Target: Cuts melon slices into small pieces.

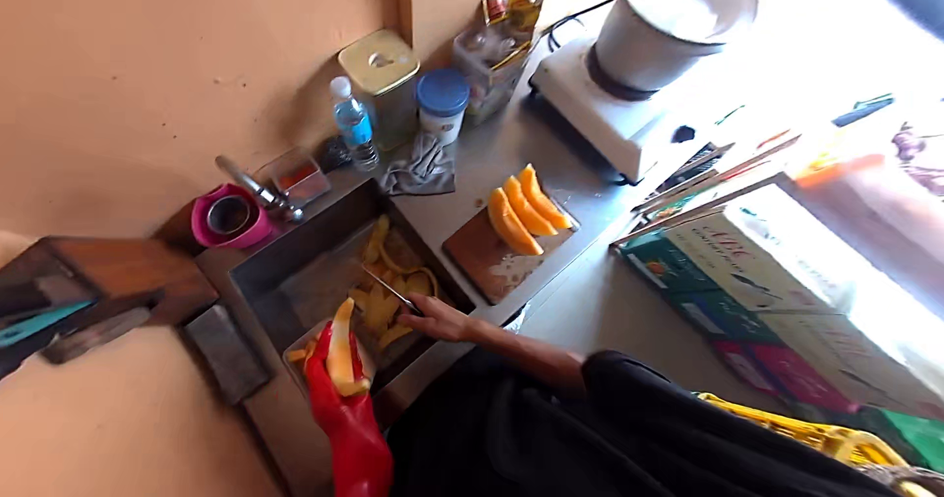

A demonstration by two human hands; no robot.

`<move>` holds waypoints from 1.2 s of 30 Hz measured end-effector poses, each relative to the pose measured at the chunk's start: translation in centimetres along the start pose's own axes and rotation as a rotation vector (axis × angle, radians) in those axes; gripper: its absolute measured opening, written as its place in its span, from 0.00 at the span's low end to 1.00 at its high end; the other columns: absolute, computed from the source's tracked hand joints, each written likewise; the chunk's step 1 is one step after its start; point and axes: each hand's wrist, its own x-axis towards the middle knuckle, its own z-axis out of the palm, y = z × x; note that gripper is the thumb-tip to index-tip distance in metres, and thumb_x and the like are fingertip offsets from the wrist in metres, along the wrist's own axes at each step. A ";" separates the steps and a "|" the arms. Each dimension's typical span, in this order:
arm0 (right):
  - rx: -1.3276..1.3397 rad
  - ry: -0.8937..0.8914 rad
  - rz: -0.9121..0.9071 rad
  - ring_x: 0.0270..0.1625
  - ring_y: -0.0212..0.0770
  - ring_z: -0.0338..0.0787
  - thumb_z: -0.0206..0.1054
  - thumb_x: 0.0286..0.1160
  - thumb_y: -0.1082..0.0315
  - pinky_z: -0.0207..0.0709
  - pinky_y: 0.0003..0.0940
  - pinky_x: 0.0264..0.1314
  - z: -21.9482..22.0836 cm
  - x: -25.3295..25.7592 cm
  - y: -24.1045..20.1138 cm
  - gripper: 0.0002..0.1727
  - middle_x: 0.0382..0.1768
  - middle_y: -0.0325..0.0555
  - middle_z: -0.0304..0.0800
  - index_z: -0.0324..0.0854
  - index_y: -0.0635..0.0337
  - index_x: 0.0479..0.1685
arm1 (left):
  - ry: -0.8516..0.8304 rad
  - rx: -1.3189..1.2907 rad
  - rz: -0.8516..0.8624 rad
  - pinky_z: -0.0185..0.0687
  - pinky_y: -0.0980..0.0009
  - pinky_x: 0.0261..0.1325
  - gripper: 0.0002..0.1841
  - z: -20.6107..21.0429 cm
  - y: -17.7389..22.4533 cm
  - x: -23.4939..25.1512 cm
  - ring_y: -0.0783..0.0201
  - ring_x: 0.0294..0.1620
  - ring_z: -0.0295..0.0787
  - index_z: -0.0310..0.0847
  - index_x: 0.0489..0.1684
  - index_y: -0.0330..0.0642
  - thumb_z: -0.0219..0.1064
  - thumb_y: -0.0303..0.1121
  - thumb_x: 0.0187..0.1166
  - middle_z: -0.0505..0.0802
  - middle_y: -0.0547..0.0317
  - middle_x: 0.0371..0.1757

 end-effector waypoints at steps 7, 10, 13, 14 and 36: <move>0.175 1.078 0.160 0.30 0.38 0.85 0.52 0.87 0.64 0.83 0.37 0.35 -5.5 -10.9 2.6 0.18 0.36 0.50 0.85 0.75 0.73 0.58 | -0.735 0.798 0.142 0.72 0.65 0.79 0.22 12.1 -4.3 2.7 0.53 0.77 0.78 0.73 0.75 0.25 0.52 0.33 0.91 0.82 0.34 0.75; 0.263 1.266 0.274 0.40 0.42 0.86 0.52 0.89 0.64 0.83 0.40 0.45 -8.3 -11.3 3.7 0.21 0.50 0.58 0.84 0.69 0.75 0.68 | -1.058 1.143 0.019 0.58 0.62 0.89 0.25 19.4 0.5 2.9 0.60 0.88 0.64 0.60 0.88 0.38 0.46 0.36 0.95 0.70 0.49 0.88; 0.423 1.278 0.282 0.43 0.41 0.87 0.51 0.91 0.62 0.82 0.38 0.46 -9.5 -10.7 4.1 0.20 0.52 0.57 0.85 0.66 0.72 0.68 | -1.216 0.884 0.314 0.62 0.56 0.89 0.25 22.7 -4.4 6.1 0.60 0.87 0.66 0.67 0.86 0.43 0.45 0.42 0.95 0.74 0.53 0.86; 0.468 1.296 0.251 0.41 0.38 0.86 0.51 0.90 0.62 0.81 0.35 0.43 -9.6 -10.3 4.3 0.20 0.51 0.55 0.86 0.66 0.71 0.67 | -1.304 0.859 0.351 0.61 0.56 0.89 0.25 23.6 -5.9 7.6 0.62 0.88 0.64 0.65 0.88 0.47 0.44 0.43 0.95 0.72 0.57 0.87; 0.116 0.745 0.543 0.29 0.41 0.84 0.41 0.93 0.49 0.79 0.44 0.37 -5.1 -13.7 5.1 0.29 0.25 0.43 0.82 0.83 0.59 0.44 | -0.732 1.241 0.252 0.76 0.53 0.74 0.22 17.3 -9.1 4.5 0.56 0.64 0.88 0.85 0.64 0.40 0.48 0.43 0.93 0.93 0.48 0.59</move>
